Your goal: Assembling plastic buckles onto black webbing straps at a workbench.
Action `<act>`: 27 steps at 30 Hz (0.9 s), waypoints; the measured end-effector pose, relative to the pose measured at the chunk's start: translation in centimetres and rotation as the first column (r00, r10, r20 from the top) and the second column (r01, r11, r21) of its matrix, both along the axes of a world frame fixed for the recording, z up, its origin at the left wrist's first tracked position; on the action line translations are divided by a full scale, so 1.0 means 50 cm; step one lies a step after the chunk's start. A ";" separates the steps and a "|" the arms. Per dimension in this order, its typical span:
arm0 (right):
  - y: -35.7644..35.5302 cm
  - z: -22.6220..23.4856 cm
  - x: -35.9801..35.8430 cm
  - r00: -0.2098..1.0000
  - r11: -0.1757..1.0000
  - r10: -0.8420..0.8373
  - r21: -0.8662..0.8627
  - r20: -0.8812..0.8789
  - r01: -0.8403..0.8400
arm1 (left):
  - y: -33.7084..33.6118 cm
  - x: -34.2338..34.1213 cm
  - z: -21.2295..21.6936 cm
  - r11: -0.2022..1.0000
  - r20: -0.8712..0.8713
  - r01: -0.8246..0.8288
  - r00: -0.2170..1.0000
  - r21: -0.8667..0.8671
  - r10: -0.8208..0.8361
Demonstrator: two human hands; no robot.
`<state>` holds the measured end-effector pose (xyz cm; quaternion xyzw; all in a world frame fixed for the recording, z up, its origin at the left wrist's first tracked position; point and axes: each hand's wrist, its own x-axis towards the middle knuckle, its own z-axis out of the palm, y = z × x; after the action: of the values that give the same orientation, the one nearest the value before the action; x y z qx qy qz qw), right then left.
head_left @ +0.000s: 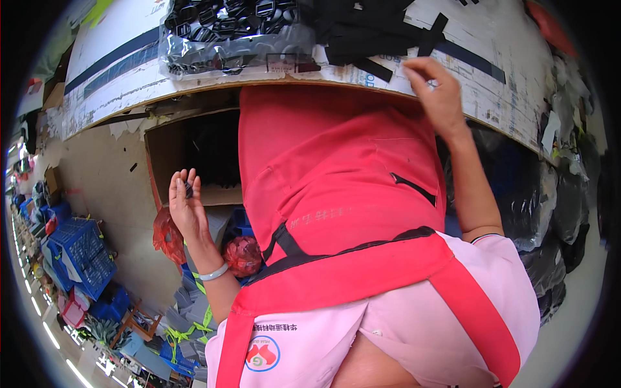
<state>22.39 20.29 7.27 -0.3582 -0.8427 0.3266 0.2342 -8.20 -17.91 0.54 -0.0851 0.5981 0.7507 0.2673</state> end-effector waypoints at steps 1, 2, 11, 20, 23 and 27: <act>0.030 0.004 0.021 0.994 0.988 0.025 0.150 0.105 -0.041 | 0.004 0.002 -0.019 0.995 0.033 0.065 0.997 0.070 -0.067; 0.048 0.007 0.039 0.977 0.953 0.034 0.289 0.211 -0.095 | 0.013 -0.001 -0.035 0.982 0.060 0.127 0.989 0.140 -0.136; 0.017 -0.064 0.097 0.988 0.989 0.092 0.106 0.123 -0.105 | 0.303 0.191 0.055 0.739 -0.106 0.660 0.751 0.133 -0.652; 0.027 -0.060 0.105 0.989 0.990 0.140 0.016 0.056 -0.141 | 0.364 0.243 0.080 0.606 -0.106 0.762 0.639 0.228 -0.762; 0.000 -0.064 0.100 0.998 0.997 0.061 0.056 0.002 -0.061 | 0.366 0.245 0.072 0.618 -0.094 0.766 0.638 0.174 -0.764; -0.003 -0.022 0.087 0.999 1.000 0.014 0.016 -0.045 -0.014 | 0.369 0.245 0.065 0.621 -0.078 0.768 0.636 0.156 -0.767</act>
<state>26.75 20.12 6.15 -0.3431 -0.8423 0.3296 0.2535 4.06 0.54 3.80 0.2033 0.5095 0.6145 0.5670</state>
